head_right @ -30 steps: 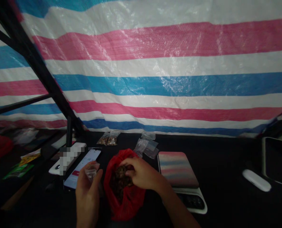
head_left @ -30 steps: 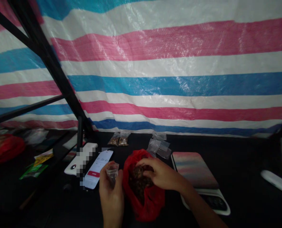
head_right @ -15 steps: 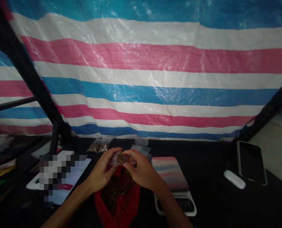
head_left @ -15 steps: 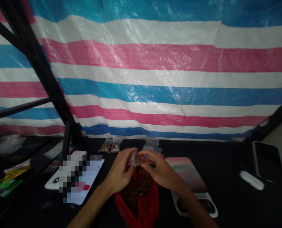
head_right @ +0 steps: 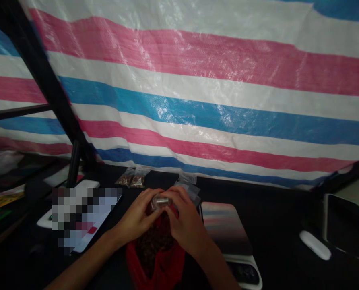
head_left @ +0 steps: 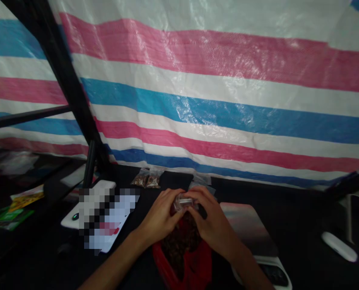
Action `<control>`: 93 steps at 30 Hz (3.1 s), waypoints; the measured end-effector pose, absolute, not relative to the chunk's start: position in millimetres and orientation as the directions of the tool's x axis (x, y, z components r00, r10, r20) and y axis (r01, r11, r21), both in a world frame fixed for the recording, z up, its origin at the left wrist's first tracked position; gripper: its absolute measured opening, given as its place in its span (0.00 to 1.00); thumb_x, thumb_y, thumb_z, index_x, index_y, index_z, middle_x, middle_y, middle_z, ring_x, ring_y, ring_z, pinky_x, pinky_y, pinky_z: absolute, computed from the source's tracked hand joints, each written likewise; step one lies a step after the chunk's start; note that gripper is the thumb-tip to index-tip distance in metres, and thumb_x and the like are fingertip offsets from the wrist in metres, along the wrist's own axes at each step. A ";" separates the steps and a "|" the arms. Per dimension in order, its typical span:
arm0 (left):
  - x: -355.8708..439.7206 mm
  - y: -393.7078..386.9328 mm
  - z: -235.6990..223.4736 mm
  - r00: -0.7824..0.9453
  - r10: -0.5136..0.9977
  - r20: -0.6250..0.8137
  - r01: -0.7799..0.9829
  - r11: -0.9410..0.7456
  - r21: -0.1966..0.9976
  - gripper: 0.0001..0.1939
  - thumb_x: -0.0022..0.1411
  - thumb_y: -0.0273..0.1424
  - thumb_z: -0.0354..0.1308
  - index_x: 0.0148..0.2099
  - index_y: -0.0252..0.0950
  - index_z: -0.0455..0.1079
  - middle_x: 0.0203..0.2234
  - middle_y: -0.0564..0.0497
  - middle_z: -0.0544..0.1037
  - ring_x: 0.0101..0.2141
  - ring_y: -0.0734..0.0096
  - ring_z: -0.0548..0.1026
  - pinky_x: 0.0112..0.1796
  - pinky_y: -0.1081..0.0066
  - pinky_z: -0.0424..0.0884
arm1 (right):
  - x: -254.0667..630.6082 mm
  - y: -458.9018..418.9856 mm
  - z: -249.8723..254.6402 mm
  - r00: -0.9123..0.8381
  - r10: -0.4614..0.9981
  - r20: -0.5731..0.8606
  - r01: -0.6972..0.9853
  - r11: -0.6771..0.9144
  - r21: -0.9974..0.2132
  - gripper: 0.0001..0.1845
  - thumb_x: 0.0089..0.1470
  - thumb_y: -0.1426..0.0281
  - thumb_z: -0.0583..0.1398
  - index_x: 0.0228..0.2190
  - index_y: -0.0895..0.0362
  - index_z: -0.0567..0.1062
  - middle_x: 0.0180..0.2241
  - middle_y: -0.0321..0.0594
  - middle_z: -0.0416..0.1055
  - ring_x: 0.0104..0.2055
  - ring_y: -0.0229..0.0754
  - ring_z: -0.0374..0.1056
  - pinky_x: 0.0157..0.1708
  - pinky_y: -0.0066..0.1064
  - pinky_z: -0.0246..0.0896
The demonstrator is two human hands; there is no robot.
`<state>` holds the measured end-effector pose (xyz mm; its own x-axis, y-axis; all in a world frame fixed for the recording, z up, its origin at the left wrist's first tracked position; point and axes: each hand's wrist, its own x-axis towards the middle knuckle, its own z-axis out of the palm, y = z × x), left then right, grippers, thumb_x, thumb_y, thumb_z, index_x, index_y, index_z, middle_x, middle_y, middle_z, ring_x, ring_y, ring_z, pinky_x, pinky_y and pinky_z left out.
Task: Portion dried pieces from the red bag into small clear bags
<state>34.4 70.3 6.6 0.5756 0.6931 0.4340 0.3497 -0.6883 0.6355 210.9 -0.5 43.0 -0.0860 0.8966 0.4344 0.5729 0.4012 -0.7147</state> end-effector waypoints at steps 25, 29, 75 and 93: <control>7.3 87.0 39.9 0.471 0.783 0.406 0.277 -0.568 0.775 0.15 0.67 0.39 0.57 0.52 0.39 0.67 0.39 0.50 0.77 0.39 0.65 0.75 0.42 0.68 0.70 | 213.1 -4.6 46.0 0.046 0.767 0.640 0.676 0.448 -0.585 0.13 0.65 0.70 0.56 0.50 0.50 0.70 0.45 0.41 0.73 0.47 0.45 0.71 0.48 0.37 0.67; -11.0 77.9 50.2 0.334 0.878 0.342 0.355 -0.453 0.818 0.13 0.70 0.42 0.52 0.47 0.38 0.66 0.36 0.51 0.76 0.37 0.65 0.74 0.41 0.66 0.69 | 217.6 -3.9 46.0 -0.048 0.788 0.614 0.678 0.477 -0.559 0.13 0.65 0.69 0.55 0.51 0.50 0.71 0.45 0.41 0.75 0.46 0.46 0.72 0.48 0.37 0.66; 23.3 68.3 33.6 0.259 0.880 0.398 -0.047 -0.400 0.915 0.09 0.64 0.35 0.56 0.35 0.40 0.58 0.32 0.54 0.68 0.31 0.73 0.68 0.33 0.75 0.67 | 217.3 -7.5 57.5 -0.223 0.953 0.206 0.931 0.271 -0.244 0.18 0.58 0.77 0.58 0.50 0.54 0.75 0.48 0.45 0.73 0.45 0.49 0.70 0.47 0.40 0.59; 19.2 68.4 14.8 0.511 0.859 0.037 0.315 -0.227 0.922 0.10 0.55 0.27 0.58 0.39 0.40 0.60 0.27 0.57 0.72 0.27 0.70 0.72 0.28 0.72 0.64 | 229.1 -11.4 56.4 -0.331 0.934 0.135 0.799 0.353 -0.487 0.21 0.38 0.86 0.54 0.34 0.54 0.68 0.37 0.38 0.72 0.41 0.43 0.68 0.39 0.32 0.58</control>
